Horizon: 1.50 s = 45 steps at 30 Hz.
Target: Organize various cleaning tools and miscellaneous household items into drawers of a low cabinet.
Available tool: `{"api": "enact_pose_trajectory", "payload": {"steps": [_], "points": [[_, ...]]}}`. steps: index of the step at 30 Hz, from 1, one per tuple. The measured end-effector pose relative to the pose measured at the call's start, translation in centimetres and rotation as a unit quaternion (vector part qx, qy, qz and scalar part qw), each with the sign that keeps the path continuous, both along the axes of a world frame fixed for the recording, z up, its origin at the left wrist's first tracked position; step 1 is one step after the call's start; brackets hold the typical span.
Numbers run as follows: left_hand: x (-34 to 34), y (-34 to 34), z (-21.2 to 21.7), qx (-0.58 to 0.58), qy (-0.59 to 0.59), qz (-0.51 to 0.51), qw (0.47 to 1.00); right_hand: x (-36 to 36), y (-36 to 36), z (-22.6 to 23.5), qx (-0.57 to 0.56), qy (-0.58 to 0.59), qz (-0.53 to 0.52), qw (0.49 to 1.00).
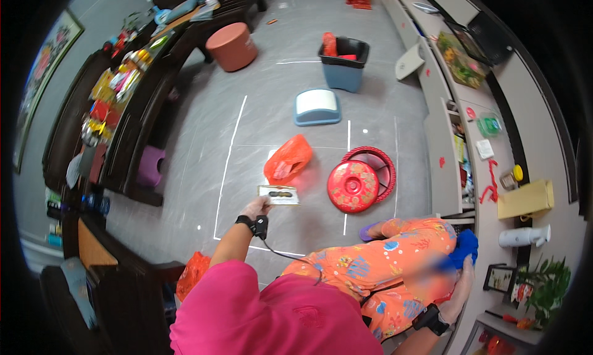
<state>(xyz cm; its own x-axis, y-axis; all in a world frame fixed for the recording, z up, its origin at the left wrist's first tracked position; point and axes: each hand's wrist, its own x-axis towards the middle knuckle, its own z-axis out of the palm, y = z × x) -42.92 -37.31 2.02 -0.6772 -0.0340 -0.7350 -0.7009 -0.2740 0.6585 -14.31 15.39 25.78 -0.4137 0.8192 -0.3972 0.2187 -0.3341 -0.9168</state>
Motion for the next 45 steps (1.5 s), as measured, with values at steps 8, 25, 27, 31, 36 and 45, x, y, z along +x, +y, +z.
{"api": "enact_pose_trajectory", "payload": {"steps": [8,25,27,31,36,45], "points": [[-1.5,7.1,6.4,-0.251,-0.019,-0.171,0.953,-2.1,-0.5,2.1,-0.046,0.011,0.036,0.998],[9.5,53.6,24.5,0.347,-0.045,-0.513,0.784,-5.1,6.1,6.6,0.042,-0.054,0.221,0.973],[9.5,55.6,24.3,0.405,-0.130,-0.407,0.809,-4.2,10.0,4.3,0.021,-0.053,0.137,0.989],[8.9,59.3,19.4,0.374,-0.147,-0.313,0.861,-4.1,16.1,0.9,0.065,-0.110,0.116,0.985],[9.5,61.2,19.8,0.297,-0.091,-0.318,0.896,-6.3,21.5,-4.3,0.145,-0.153,0.122,0.970],[9.2,62.8,21.5,0.292,-0.051,-0.212,0.931,-15.4,29.5,-10.1,0.388,-0.348,0.142,0.841]]}}
